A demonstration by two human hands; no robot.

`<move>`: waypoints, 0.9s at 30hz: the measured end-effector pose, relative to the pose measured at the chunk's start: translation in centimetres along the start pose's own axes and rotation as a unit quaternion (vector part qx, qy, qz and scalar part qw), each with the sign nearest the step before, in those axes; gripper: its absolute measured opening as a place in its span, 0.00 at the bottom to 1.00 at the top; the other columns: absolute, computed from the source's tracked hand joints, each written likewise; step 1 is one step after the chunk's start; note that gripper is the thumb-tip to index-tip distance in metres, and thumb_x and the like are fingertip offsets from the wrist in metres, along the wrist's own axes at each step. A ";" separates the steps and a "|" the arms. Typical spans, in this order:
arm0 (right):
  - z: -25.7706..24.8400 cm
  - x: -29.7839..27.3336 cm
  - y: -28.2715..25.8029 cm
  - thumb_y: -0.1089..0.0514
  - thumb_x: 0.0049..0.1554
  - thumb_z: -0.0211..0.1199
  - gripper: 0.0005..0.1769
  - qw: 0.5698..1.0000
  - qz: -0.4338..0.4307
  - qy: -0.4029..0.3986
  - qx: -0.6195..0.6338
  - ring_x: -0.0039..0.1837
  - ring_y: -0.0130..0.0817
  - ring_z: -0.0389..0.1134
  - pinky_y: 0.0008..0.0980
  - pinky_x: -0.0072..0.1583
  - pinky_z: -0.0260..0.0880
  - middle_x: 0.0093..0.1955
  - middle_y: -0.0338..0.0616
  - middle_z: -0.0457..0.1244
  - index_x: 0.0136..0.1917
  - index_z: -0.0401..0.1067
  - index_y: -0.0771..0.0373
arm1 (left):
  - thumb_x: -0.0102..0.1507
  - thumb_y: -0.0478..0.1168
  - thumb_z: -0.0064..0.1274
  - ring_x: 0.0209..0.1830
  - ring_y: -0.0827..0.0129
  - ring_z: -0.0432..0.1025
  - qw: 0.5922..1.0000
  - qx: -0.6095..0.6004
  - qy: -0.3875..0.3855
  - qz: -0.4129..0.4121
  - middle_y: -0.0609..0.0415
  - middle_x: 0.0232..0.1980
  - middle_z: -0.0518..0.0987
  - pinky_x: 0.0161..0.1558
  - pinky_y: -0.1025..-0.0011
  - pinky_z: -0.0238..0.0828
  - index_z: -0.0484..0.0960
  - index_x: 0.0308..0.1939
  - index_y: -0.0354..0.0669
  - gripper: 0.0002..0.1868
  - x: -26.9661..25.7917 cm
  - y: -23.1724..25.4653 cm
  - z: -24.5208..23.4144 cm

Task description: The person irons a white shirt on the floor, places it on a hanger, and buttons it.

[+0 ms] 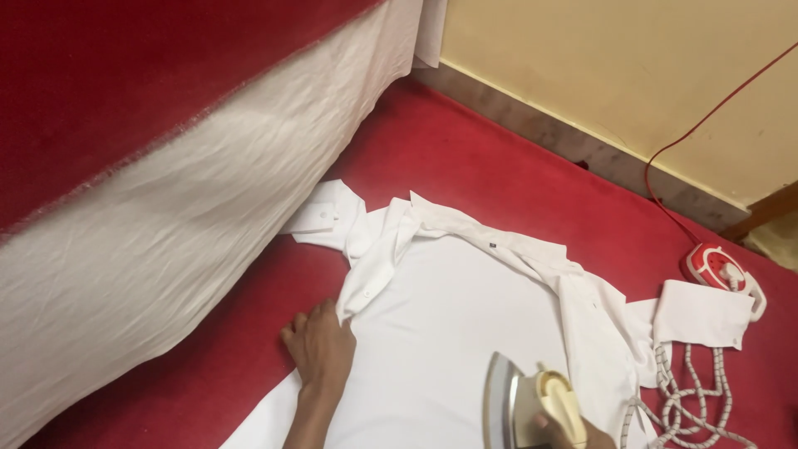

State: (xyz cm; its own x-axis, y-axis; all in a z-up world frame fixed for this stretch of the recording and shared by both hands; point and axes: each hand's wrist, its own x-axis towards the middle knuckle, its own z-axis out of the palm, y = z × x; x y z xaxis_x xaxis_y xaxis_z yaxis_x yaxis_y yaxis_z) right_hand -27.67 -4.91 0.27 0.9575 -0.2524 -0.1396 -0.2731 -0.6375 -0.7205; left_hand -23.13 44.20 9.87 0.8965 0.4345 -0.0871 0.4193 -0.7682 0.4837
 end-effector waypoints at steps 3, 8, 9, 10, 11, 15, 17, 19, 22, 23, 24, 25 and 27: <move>1.5 -2.8 -8.2 0.38 0.53 0.70 0.35 0.994 0.050 -0.090 -0.046 0.66 0.39 0.73 0.36 0.69 0.68 0.60 0.53 0.74 0.66 0.75 0.61 | 0.63 0.45 0.57 0.51 0.51 0.76 0.999 -0.038 0.022 -0.027 0.44 0.50 0.84 0.58 0.51 0.63 0.80 0.56 0.37 0.20 0.5 -0.7 -0.4; 4.3 -6.4 -26.1 0.43 0.53 0.69 0.27 0.985 0.026 -0.167 -0.031 0.52 0.36 0.75 0.36 0.57 0.74 0.48 0.49 0.74 0.60 0.78 0.59 | 0.64 0.45 0.56 0.47 0.50 0.79 0.996 -0.064 0.040 -0.037 0.43 0.47 0.84 0.54 0.51 0.68 0.81 0.51 0.38 0.16 1.0 -1.8 -1.0; 5.1 -6.4 -28.1 0.46 0.52 0.68 0.23 0.983 -0.021 -0.179 -0.015 0.44 0.35 0.76 0.37 0.51 0.76 0.42 0.48 0.74 0.57 0.79 0.60 | 0.64 0.44 0.56 0.46 0.49 0.80 0.995 -0.069 0.057 -0.035 0.42 0.46 0.85 0.53 0.51 0.70 0.80 0.50 0.38 0.16 1.4 -2.4 -0.4; 5.8 -6.5 -30.0 0.46 0.52 0.68 0.23 0.984 -0.019 -0.176 -0.016 0.44 0.35 0.76 0.37 0.51 0.76 0.42 0.48 0.74 0.57 0.79 0.60 | 0.64 0.44 0.56 0.46 0.49 0.80 0.995 -0.071 0.055 -0.032 0.42 0.46 0.85 0.53 0.51 0.70 0.80 0.50 0.38 0.16 1.3 -2.4 -0.4; 6.5 -6.5 -31.9 0.45 0.53 0.67 0.21 0.981 -0.036 -0.183 -0.059 0.41 0.36 0.75 0.37 0.48 0.74 0.39 0.48 0.73 0.53 0.79 0.61 | 0.64 0.43 0.56 0.46 0.49 0.80 0.994 -0.081 0.064 -0.036 0.42 0.46 0.85 0.52 0.51 0.71 0.80 0.50 0.39 0.15 1.3 -2.3 -0.5; 8.0 -8.1 -38.4 0.45 0.53 0.65 0.19 0.974 -0.036 -0.217 -0.045 0.38 0.39 0.74 0.37 0.44 0.72 0.36 0.48 0.72 0.50 0.78 0.60 | 0.65 0.45 0.53 0.49 0.49 0.79 0.988 -0.125 0.049 -0.074 0.44 0.47 0.85 0.52 0.51 0.72 0.78 0.53 0.42 0.15 1.1 -1.6 -2.6; 8.1 -8.5 -38.9 0.44 0.54 0.65 0.19 0.970 -0.034 -0.233 -0.059 0.38 0.40 0.74 0.38 0.45 0.73 0.37 0.49 0.72 0.50 0.78 0.61 | 0.65 0.45 0.53 0.50 0.49 0.78 0.982 -0.161 0.043 -0.087 0.44 0.50 0.84 0.53 0.51 0.72 0.76 0.56 0.41 0.18 1.5 -1.8 -2.9; 8.0 -8.8 -38.5 0.44 0.54 0.65 0.20 0.966 -0.031 -0.246 -0.075 0.39 0.42 0.75 0.39 0.46 0.73 0.37 0.51 0.72 0.50 0.78 0.61 | 0.65 0.46 0.53 0.52 0.48 0.77 0.975 -0.198 0.035 -0.099 0.44 0.52 0.83 0.53 0.51 0.72 0.73 0.59 0.41 0.21 2.0 -1.9 -2.7; 7.0 -9.5 -36.3 0.46 0.53 0.65 0.20 0.959 -0.085 -0.260 -0.073 0.44 0.43 0.75 0.41 0.50 0.73 0.42 0.50 0.73 0.54 0.78 0.59 | 0.65 0.45 0.53 0.58 0.46 0.73 0.963 -0.249 0.051 -0.092 0.39 0.60 0.78 0.57 0.51 0.69 0.68 0.67 0.37 0.29 1.7 -1.4 -2.3; 6.4 -9.9 -35.6 0.45 0.55 0.65 0.21 0.956 -0.082 -0.263 -0.099 0.48 0.45 0.75 0.42 0.53 0.73 0.45 0.51 0.72 0.55 0.77 0.59 | 0.65 0.44 0.53 0.63 0.45 0.68 0.968 -0.231 0.077 -0.064 0.37 0.64 0.74 0.61 0.49 0.64 0.66 0.68 0.36 0.30 1.5 -1.0 -2.4; 5.9 -10.3 -35.0 0.43 0.56 0.65 0.22 0.952 -0.080 -0.268 -0.125 0.52 0.47 0.74 0.43 0.56 0.72 0.47 0.52 0.72 0.57 0.76 0.60 | 0.64 0.43 0.53 0.68 0.44 0.64 0.971 -0.212 0.105 -0.037 0.34 0.67 0.70 0.65 0.47 0.58 0.64 0.70 0.34 0.32 1.2 -0.7 -2.6; 5.2 -10.6 -34.3 0.43 0.56 0.65 0.22 0.952 -0.079 -0.271 -0.122 0.52 0.47 0.74 0.43 0.56 0.72 0.47 0.52 0.72 0.57 0.76 0.60 | 0.64 0.43 0.53 0.68 0.44 0.64 0.972 -0.208 0.105 -0.038 0.34 0.67 0.70 0.65 0.47 0.58 0.64 0.70 0.34 0.32 0.8 -0.5 -2.3; 3.6 -11.0 -32.7 0.46 0.54 0.63 0.28 0.955 0.003 -0.276 -0.105 0.58 0.39 0.76 0.40 0.64 0.71 0.53 0.45 0.74 0.68 0.75 0.49 | 0.64 0.39 0.50 0.76 0.43 0.54 0.970 -0.138 0.183 0.078 0.30 0.72 0.63 0.72 0.42 0.45 0.63 0.71 0.30 0.32 0.0 0.5 -1.5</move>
State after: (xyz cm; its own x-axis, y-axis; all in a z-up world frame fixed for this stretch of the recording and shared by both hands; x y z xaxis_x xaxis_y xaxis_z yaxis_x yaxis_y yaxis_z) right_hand -29.00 21.33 22.88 0.8431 0.1300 -0.5218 -0.2350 -0.7837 -0.5750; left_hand -23.13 44.55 11.37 0.8135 0.4996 0.2975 0.1828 -0.7055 0.6848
